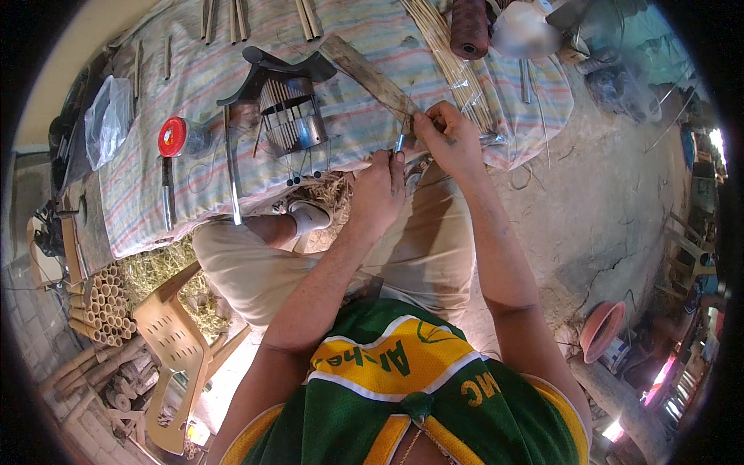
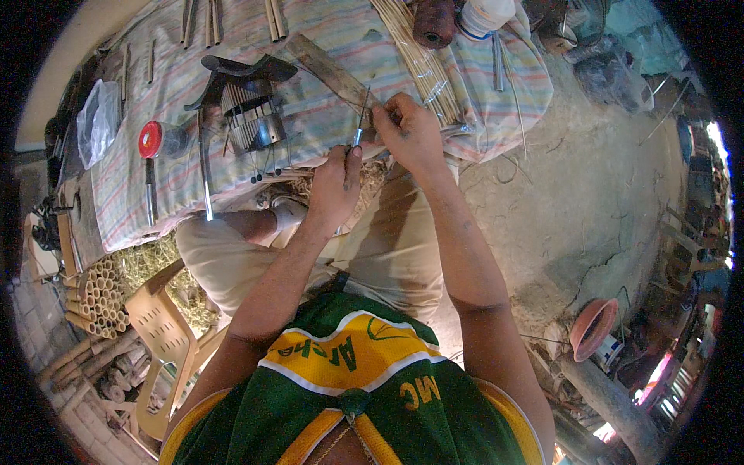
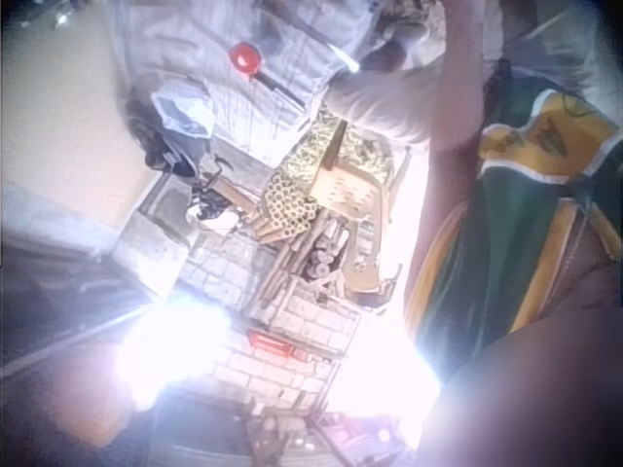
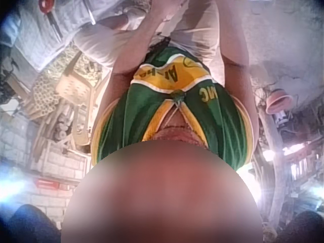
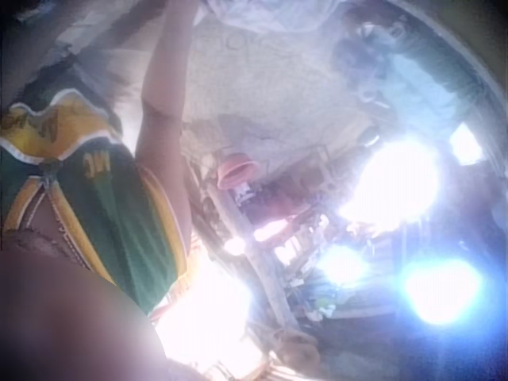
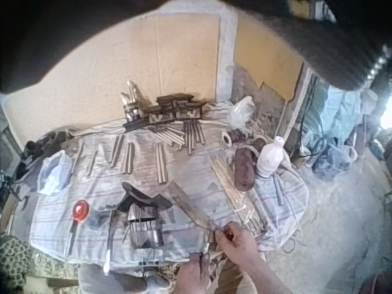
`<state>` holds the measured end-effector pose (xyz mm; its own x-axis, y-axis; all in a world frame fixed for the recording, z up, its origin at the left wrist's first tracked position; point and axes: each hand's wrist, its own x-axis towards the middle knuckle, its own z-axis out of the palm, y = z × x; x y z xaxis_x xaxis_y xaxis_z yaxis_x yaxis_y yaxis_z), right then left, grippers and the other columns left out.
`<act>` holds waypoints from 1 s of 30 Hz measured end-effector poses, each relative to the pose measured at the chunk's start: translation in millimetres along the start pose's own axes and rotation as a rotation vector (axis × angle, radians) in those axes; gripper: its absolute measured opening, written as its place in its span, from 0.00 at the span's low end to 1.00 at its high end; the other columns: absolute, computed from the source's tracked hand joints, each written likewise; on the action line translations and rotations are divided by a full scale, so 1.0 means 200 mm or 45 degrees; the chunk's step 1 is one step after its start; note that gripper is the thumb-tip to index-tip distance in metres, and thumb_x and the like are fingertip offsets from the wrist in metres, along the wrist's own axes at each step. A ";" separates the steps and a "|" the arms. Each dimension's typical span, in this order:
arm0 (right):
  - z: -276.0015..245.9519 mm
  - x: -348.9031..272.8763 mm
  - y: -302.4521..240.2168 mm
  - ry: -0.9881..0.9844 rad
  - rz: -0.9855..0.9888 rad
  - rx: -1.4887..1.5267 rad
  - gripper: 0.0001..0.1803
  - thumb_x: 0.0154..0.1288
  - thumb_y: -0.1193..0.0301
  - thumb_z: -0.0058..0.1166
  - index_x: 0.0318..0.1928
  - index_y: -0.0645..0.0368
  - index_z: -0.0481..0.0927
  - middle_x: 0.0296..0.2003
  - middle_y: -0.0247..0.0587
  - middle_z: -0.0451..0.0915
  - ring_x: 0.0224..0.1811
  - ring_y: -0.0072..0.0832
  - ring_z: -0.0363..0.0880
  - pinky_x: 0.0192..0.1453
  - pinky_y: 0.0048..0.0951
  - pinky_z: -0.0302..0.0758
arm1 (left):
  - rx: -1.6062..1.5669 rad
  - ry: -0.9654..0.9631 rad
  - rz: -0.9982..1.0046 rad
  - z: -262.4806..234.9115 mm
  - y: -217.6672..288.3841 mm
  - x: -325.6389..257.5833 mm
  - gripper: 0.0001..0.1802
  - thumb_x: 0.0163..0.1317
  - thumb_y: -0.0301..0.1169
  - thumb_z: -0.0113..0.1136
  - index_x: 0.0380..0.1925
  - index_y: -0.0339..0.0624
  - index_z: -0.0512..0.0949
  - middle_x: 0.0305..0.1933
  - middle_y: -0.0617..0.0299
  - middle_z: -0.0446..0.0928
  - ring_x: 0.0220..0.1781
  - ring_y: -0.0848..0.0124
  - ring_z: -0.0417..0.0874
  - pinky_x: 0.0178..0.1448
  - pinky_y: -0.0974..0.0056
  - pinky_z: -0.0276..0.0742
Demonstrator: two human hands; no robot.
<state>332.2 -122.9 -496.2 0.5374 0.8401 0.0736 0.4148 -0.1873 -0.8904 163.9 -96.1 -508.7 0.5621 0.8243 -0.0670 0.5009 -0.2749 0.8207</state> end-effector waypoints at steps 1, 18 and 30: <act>0.00 0.00 0.00 -0.005 0.032 0.023 0.12 0.69 0.67 0.60 0.36 0.65 0.79 0.22 0.33 0.78 0.25 0.16 0.71 0.28 0.23 0.69 | -0.006 -0.003 0.000 0.00 0.00 0.00 0.21 0.78 0.42 0.44 0.36 0.32 0.70 0.21 0.41 0.75 0.27 0.42 0.81 0.31 0.45 0.71; 0.00 0.05 -0.03 0.033 0.019 -0.281 0.16 0.64 0.62 0.61 0.40 0.64 0.81 0.25 0.50 0.82 0.28 0.39 0.82 0.33 0.37 0.75 | 0.285 -0.036 0.062 0.00 0.03 -0.01 0.14 0.74 0.36 0.46 0.38 0.34 0.69 0.20 0.41 0.79 0.26 0.41 0.83 0.35 0.41 0.76; 0.04 0.07 -0.04 0.028 0.181 -0.314 0.16 0.61 0.61 0.62 0.42 0.60 0.82 0.31 0.47 0.84 0.35 0.39 0.85 0.41 0.36 0.78 | 0.412 -0.154 -0.053 -0.02 0.08 -0.01 0.16 0.75 0.38 0.43 0.42 0.33 0.67 0.23 0.39 0.80 0.31 0.41 0.85 0.43 0.41 0.79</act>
<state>331.1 -106.8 -492.2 0.6175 0.7859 -0.0317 0.4991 -0.4227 -0.7564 168.8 -100.1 -493.5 0.6010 0.7788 -0.1797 0.6969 -0.4006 0.5948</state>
